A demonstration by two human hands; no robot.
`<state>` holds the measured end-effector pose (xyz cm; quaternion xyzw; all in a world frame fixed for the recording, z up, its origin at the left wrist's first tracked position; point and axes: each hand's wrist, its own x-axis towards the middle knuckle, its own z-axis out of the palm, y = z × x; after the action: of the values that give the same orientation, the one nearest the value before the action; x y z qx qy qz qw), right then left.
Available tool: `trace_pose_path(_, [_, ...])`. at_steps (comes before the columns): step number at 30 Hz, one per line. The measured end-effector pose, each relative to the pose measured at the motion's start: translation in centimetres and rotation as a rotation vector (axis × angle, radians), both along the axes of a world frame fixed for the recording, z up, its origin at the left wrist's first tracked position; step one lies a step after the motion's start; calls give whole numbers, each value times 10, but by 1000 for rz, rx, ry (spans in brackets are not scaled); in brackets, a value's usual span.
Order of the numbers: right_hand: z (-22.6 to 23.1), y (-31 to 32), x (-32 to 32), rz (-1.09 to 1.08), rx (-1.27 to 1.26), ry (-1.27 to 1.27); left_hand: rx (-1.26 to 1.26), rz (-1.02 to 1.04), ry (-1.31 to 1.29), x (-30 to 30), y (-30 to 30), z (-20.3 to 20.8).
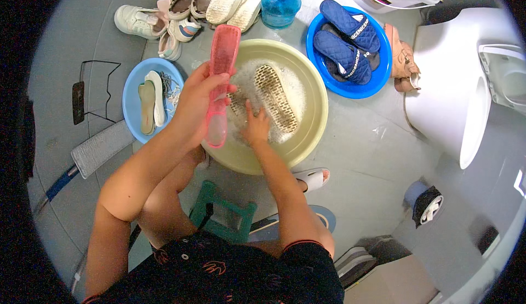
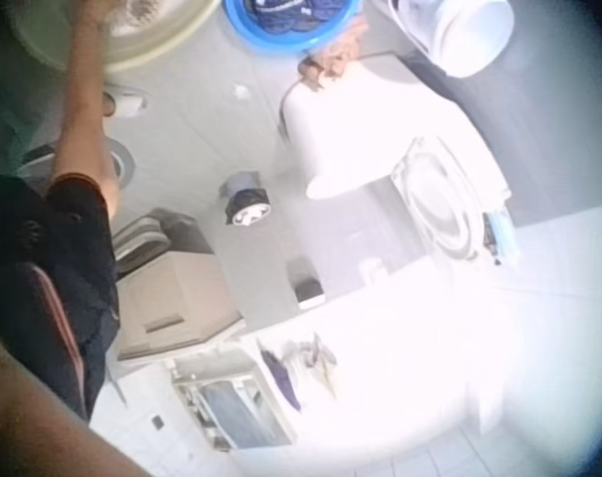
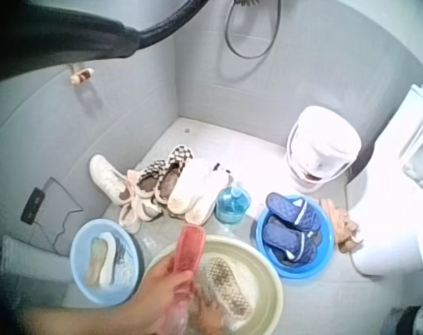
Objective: The person sits on a small stool in a bathroom and scrubs a pair of yellow slippers with a pink brush. They dip the slippers into a basin of soapy water and scrub the soles and uppers repeatedly. The person handles the slippers one at a time, rinsing them in the basin and scrubbing them thoroughly.
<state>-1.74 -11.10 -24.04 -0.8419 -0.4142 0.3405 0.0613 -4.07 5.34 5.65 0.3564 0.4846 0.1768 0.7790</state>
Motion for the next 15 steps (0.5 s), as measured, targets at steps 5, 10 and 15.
trace_pose_path(5, [28,-15,2,-89,251,173,-22,37,-29,-4,1,-1])
trace_pose_path(10, [31,-10,-7,-200,564,407,-24,38,-60,-3,1,2])
trace_pose_path(15, [29,3,-21,-114,494,360,-26,50,-42,-4,2,6])
